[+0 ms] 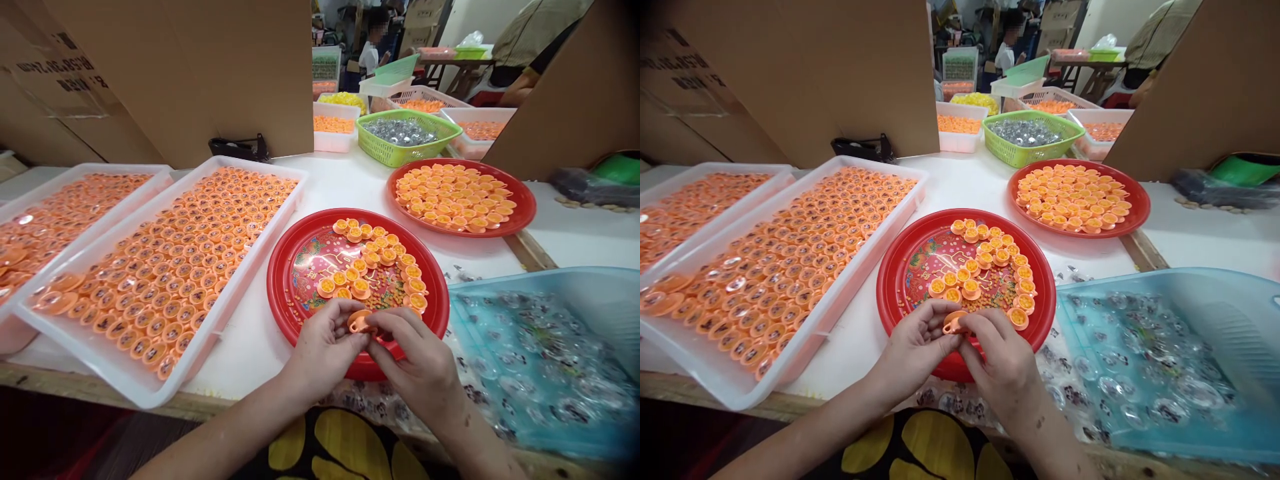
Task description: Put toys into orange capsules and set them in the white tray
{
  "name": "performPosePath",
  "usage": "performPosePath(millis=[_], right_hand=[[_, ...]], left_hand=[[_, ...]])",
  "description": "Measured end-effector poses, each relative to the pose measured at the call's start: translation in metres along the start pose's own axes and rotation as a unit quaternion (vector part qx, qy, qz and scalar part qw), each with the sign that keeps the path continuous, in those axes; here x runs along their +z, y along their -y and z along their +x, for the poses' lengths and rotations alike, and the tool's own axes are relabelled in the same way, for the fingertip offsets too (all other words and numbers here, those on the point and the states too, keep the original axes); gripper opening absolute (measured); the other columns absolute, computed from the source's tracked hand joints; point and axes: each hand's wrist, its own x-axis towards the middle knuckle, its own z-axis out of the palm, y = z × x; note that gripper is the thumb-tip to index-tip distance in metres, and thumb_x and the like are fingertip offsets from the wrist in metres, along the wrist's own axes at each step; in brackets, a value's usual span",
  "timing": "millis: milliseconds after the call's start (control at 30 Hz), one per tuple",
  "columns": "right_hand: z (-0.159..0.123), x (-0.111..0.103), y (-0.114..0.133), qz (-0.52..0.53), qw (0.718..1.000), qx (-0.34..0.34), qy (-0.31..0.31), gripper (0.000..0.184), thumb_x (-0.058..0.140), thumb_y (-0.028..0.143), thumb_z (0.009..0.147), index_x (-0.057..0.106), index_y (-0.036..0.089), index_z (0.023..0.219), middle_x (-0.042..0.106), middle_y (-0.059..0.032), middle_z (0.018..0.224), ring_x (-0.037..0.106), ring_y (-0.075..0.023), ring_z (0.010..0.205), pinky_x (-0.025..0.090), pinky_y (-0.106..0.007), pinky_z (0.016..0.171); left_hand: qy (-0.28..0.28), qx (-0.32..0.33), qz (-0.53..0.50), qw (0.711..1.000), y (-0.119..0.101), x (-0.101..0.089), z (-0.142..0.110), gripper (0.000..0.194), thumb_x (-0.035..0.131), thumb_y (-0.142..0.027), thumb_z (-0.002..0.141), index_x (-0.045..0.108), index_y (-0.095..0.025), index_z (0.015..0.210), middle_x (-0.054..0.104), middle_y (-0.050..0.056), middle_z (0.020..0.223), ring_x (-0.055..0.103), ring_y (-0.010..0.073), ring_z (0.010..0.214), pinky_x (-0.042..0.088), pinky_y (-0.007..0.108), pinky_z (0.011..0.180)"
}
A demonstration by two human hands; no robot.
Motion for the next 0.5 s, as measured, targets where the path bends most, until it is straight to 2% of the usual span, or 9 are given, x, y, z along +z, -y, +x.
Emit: performPosePath(millis=[67,167,267,400,500], right_hand=[[-0.001,-0.002,-0.004,0.025,0.999,0.042,0.009,0.026,0.057,0.015,0.085,0.053,0.022,0.11,0.055,-0.0072,0.099,0.057,-0.0188,0.084,0.052,-0.034,0.073],[-0.002,-0.008,-0.011,0.101,0.986,0.118,0.062,0.032,0.059,0.022,0.086,0.051,0.024,0.117,0.053,-0.0074,0.107,0.057,-0.0189,0.087,0.051,-0.035,0.076],[-0.004,-0.007,-0.016,0.184,0.966,0.149,0.1,0.024,0.056,0.024,0.087,0.055,0.024,0.111,0.058,-0.0047,0.101,0.059,-0.0184,0.088,0.051,-0.033,0.076],[-0.008,0.004,-0.016,0.238,0.951,0.181,0.075,0.014,0.056,0.025,0.087,0.058,0.022,0.101,0.061,-0.0031,0.091,0.059,-0.0175,0.082,0.05,-0.031,0.072],[-0.009,0.008,-0.013,0.241,0.951,0.183,0.067,0.011,0.056,0.027,0.087,0.059,0.022,0.096,0.061,-0.0022,0.087,0.059,-0.0165,0.077,0.05,-0.028,0.069]], left_hand=[[0.002,0.02,0.032,0.999,0.001,-0.002,-0.001,0.023,0.06,-0.013,0.076,0.052,-0.015,0.098,0.064,0.006,0.096,0.063,0.0169,0.091,0.05,0.03,0.082],[0.011,0.048,0.103,0.994,0.005,-0.008,-0.003,0.023,0.057,-0.014,0.079,0.054,-0.017,0.102,0.062,0.007,0.101,0.061,0.0178,0.094,0.049,0.032,0.084],[0.012,0.068,0.159,0.985,0.007,-0.012,-0.005,0.026,0.057,-0.014,0.079,0.057,-0.019,0.105,0.062,0.006,0.104,0.06,0.018,0.096,0.048,0.031,0.087],[0.006,0.07,0.203,0.977,0.004,-0.014,-0.005,0.02,0.059,-0.015,0.078,0.06,-0.018,0.098,0.066,0.004,0.093,0.062,0.0154,0.086,0.049,0.026,0.078],[0.011,0.066,0.243,0.968,-0.002,-0.017,-0.005,0.015,0.06,-0.016,0.076,0.061,-0.016,0.091,0.066,0.002,0.085,0.061,0.0141,0.079,0.048,0.024,0.071]])
